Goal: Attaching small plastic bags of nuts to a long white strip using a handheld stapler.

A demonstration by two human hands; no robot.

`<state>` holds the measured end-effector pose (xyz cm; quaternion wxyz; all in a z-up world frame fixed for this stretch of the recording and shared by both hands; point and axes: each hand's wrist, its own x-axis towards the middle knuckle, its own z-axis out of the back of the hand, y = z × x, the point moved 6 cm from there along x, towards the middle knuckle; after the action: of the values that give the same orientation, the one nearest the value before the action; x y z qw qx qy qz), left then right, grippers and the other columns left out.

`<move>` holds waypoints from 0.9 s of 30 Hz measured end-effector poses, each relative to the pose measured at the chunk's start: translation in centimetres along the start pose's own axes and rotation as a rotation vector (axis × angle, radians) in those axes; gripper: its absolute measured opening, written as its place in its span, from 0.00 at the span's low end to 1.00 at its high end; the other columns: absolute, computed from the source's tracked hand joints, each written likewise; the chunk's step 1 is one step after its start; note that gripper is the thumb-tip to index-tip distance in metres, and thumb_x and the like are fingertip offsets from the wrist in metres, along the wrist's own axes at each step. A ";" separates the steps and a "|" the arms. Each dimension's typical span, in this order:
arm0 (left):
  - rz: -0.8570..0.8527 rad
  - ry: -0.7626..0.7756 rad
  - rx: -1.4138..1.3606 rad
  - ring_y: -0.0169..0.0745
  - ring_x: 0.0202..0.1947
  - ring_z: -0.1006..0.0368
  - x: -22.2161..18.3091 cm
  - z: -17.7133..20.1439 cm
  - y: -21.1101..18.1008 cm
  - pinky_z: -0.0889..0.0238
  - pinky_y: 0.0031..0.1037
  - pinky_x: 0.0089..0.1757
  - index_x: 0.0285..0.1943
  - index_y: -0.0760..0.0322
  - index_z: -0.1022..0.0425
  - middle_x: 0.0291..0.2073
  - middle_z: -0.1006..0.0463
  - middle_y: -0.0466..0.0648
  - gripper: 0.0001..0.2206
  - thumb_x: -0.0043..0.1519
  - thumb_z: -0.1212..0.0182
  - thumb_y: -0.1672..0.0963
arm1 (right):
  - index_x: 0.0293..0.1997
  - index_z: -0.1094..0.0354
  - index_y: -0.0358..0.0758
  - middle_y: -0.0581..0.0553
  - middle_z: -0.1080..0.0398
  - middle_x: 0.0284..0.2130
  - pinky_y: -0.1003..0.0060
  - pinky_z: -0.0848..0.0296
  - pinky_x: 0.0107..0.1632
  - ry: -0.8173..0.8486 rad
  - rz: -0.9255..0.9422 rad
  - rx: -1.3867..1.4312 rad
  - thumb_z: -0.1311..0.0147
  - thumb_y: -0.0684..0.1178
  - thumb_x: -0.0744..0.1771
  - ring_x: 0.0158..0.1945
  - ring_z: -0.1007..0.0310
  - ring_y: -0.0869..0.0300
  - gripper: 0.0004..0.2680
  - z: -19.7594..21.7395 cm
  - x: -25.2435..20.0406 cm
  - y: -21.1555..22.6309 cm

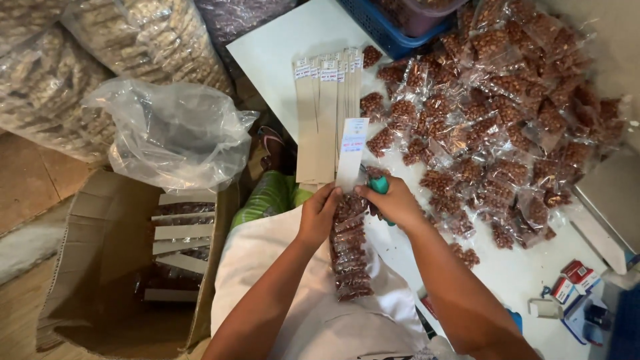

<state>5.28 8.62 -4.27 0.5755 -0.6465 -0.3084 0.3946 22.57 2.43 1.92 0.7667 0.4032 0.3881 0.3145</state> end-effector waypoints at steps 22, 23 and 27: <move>-0.009 -0.037 0.158 0.51 0.51 0.21 0.7 -1.1 1.2 0.31 0.44 0.53 0.62 0.55 0.22 0.45 0.16 0.55 0.17 0.64 0.42 0.55 | 0.28 0.30 0.38 0.37 0.30 0.18 0.56 0.26 0.23 -0.510 -0.188 0.874 0.38 0.58 0.62 0.20 0.26 0.51 0.13 1.5 5.8 -4.8; 0.069 -0.077 0.081 0.46 0.44 0.23 1.8 0.1 2.9 0.30 0.41 0.50 0.56 0.57 0.20 0.40 0.17 0.53 0.13 0.63 0.40 0.55 | 0.39 0.30 0.43 0.38 0.27 0.29 0.50 0.25 0.36 -0.573 -0.186 0.355 0.37 0.58 0.61 0.33 0.24 0.47 0.13 4.1 7.6 -7.1; 0.259 -0.166 -0.074 0.36 0.36 0.29 3.7 2.7 7.9 0.32 0.37 0.45 0.46 0.61 0.22 0.31 0.22 0.46 0.11 0.62 0.33 0.52 | 0.58 0.32 0.50 0.40 0.26 0.49 0.43 0.23 0.49 -0.634 -0.345 -0.612 0.37 0.67 0.59 0.49 0.22 0.40 0.25 13.1 8.3 -13.0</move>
<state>4.41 11.99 -12.70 0.4682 -0.6668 -0.2831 0.5059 40.03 -2.10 -7.25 0.9721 0.1644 0.0858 0.1439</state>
